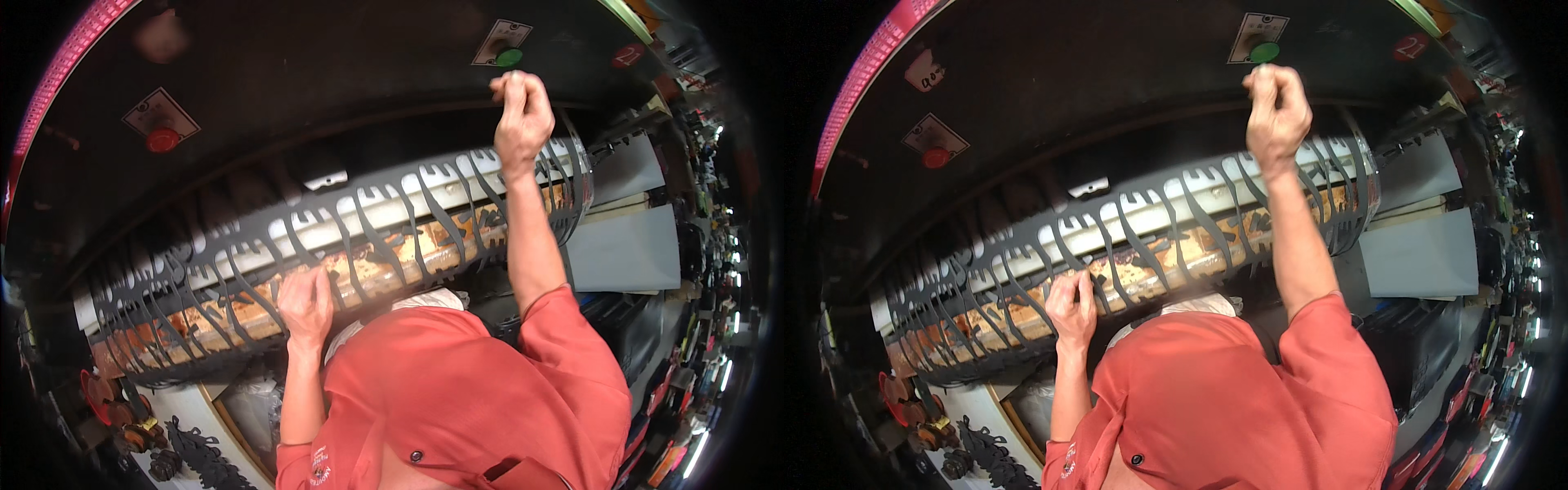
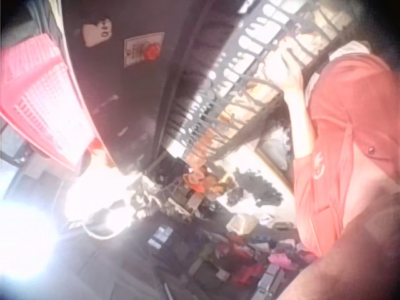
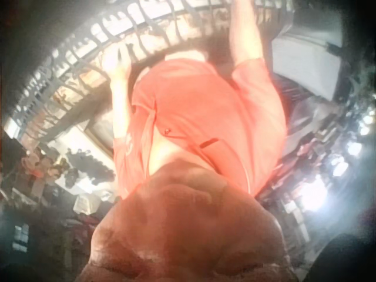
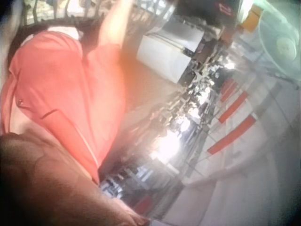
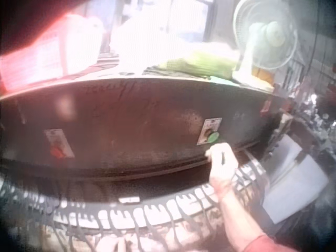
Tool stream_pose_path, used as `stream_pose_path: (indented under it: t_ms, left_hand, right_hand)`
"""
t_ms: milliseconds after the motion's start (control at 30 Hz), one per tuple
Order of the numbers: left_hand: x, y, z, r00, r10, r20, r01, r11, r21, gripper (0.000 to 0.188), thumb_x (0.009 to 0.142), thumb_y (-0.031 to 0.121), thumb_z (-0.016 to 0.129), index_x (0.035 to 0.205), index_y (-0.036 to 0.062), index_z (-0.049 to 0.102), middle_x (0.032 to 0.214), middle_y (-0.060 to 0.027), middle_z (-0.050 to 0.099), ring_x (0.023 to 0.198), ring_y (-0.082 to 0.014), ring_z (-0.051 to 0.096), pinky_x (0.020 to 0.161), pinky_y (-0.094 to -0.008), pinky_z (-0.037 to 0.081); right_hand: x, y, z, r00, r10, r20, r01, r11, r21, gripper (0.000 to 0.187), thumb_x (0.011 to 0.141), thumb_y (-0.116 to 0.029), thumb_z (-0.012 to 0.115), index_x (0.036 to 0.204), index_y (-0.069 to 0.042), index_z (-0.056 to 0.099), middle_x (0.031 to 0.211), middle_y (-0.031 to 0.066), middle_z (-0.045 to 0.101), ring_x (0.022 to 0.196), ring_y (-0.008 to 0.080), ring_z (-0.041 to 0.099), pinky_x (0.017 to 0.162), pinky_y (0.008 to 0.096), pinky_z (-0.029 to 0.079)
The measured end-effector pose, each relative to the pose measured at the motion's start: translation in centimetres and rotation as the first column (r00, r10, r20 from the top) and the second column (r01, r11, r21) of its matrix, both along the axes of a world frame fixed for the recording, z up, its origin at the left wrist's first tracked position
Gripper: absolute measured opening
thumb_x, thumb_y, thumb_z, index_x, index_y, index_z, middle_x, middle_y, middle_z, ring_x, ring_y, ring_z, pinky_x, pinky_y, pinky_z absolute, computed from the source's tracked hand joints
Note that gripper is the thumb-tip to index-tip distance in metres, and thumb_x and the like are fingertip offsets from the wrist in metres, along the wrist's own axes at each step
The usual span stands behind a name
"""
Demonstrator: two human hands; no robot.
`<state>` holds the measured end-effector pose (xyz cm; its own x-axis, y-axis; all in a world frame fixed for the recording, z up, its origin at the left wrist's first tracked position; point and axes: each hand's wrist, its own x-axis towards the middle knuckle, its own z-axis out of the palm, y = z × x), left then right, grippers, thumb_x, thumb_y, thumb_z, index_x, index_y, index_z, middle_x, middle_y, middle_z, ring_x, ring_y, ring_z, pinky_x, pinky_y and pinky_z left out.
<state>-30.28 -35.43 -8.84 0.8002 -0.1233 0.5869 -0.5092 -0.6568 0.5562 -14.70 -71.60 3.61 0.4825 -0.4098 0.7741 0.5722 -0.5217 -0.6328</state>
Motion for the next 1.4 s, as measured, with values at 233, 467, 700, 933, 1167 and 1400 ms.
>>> stream_pose_path:
  t_ms: [233,467,700,933,1167,1400]
  left_hand:
    - [0.2,-0.1,-0.7,0.997,0.070,0.014,-0.069,0.997,-0.044,0.006,0.093,-0.001,0.076,0.096,0.0013,0.072,0.089,-0.0161,0.073,0.082,-0.0364,0.071,0.074,-0.0428,0.056]
    - [0.0,-4.1,1.6,0.969,0.079,0.234,-0.086,0.996,0.020,0.017,0.088,0.005,0.079,0.102,0.0065,0.071,0.089,-0.0117,0.072,0.081,-0.0331,0.066,0.077,-0.0462,0.052]
    - [-2.2,-10.0,-1.3,0.977,0.146,0.152,-0.157,0.986,0.064,0.012,0.086,0.014,0.083,0.091,0.0073,0.074,0.083,-0.0071,0.073,0.085,-0.0284,0.068,0.086,-0.0407,0.056]
    - [-3.0,-10.9,-2.3,0.953,0.291,0.081,-0.298,0.951,0.084,0.014,0.092,0.021,0.080,0.088,0.0084,0.076,0.088,-0.0071,0.068,0.098,-0.0298,0.061,0.093,-0.0425,0.052]
    - [-3.6,-11.4,-2.6,0.960,0.280,0.034,-0.281,0.956,0.084,0.015,0.092,0.020,0.077,0.087,0.0056,0.074,0.090,-0.0093,0.063,0.097,-0.0312,0.057,0.088,-0.0441,0.051]
    - [-3.7,-11.1,-0.9,0.972,0.235,-0.030,-0.229,0.965,0.131,0.015,0.090,0.019,0.077,0.085,0.0057,0.074,0.092,-0.0075,0.064,0.095,-0.0311,0.057,0.089,-0.0440,0.050]
  right_hand:
    - [-5.5,-2.2,-2.7,0.931,0.136,-0.338,-0.139,0.990,0.015,0.021,0.107,-0.019,0.070,0.097,-0.001,0.072,0.074,0.0002,0.065,0.068,0.0052,0.057,0.061,0.0252,0.047]
    - [-12.5,0.7,-12.6,0.827,0.109,-0.552,-0.273,0.935,-0.224,0.018,0.099,-0.015,0.076,0.089,0.000,0.071,0.073,0.0108,0.061,0.062,0.0148,0.057,0.060,0.0308,0.046]
    - [-12.5,0.3,-13.9,0.793,0.226,-0.566,-0.410,0.885,-0.220,0.017,0.102,-0.013,0.073,0.091,0.000,0.071,0.077,0.0057,0.063,0.065,0.0128,0.052,0.062,0.0296,0.046]
    - [-11.8,0.2,-14.7,0.768,0.151,-0.622,-0.419,0.854,-0.309,0.020,0.103,-0.018,0.071,0.094,0.000,0.070,0.072,0.0085,0.064,0.061,0.0155,0.056,0.061,0.0332,0.048]
    - [-11.9,-0.6,-15.3,0.762,0.166,-0.626,-0.419,0.863,-0.281,0.019,0.104,-0.018,0.071,0.097,0.000,0.070,0.070,0.0070,0.064,0.061,0.0140,0.056,0.061,0.0328,0.048]
    - [-11.7,-1.2,-14.4,0.738,0.198,-0.645,-0.384,0.909,-0.160,0.023,0.106,-0.019,0.070,0.098,0.002,0.072,0.070,-0.0022,0.057,0.064,0.0051,0.048,0.060,0.0254,0.043]
